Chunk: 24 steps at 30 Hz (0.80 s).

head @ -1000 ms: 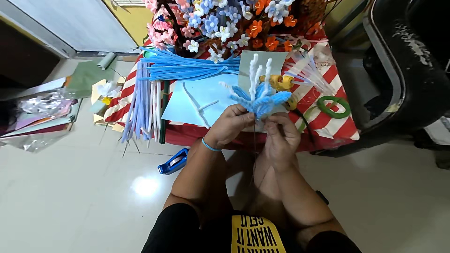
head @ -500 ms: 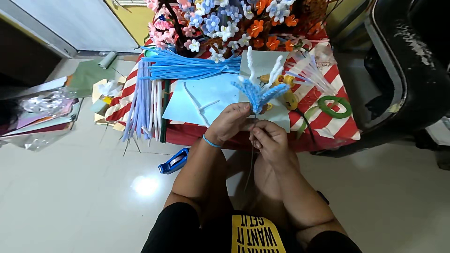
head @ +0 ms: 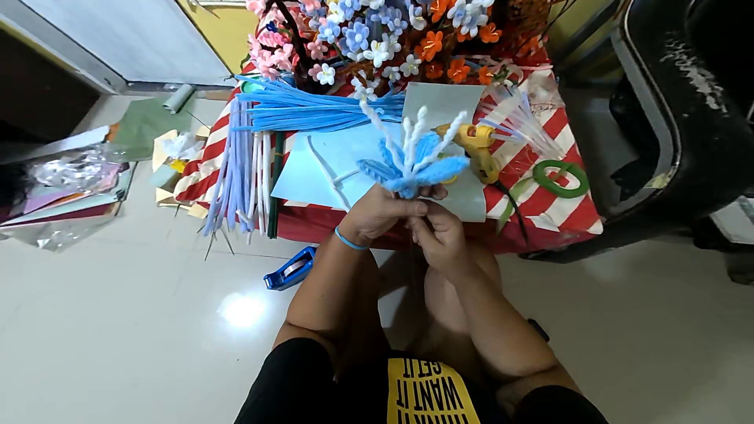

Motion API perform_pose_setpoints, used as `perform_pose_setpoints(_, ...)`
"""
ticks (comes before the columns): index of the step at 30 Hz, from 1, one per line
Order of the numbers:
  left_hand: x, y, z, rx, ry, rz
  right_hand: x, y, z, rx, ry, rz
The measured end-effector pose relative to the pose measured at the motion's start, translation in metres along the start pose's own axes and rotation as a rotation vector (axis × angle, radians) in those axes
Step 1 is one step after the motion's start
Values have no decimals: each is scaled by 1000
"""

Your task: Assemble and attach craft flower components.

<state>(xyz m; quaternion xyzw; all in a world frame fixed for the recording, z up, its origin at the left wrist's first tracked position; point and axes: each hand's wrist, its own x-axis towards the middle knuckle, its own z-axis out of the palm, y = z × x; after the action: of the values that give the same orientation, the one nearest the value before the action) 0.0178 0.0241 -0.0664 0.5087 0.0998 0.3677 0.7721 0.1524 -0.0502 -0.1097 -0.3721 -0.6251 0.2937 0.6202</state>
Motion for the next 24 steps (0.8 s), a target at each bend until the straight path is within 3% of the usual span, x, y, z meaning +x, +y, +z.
perform_pose_setpoints(3, -10, -1, 20, 165, 262, -10, 0, 7, 2, -73, -5, -15)
perform_pose_setpoints(5, -18, -5, 31, 254, 342, 64, -4, 6, 1, -85, 12, -19)
perform_pose_setpoints(8, -29, -8, 37, 381, 341, 146, -9, -7, 0, -159, 29, -9)
perform_pose_setpoints(13, -44, -4, 41, 603, 326, 90, -8, -26, -2, -188, 5, 41)
perform_pose_setpoints(20, -44, -8, 46, 670, 381, 98, -9, -24, -3, -255, 6, -34)
perform_pose_setpoints(24, -38, -13, 37, 612, 348, 124, -8, -20, -4, -236, 26, 12)
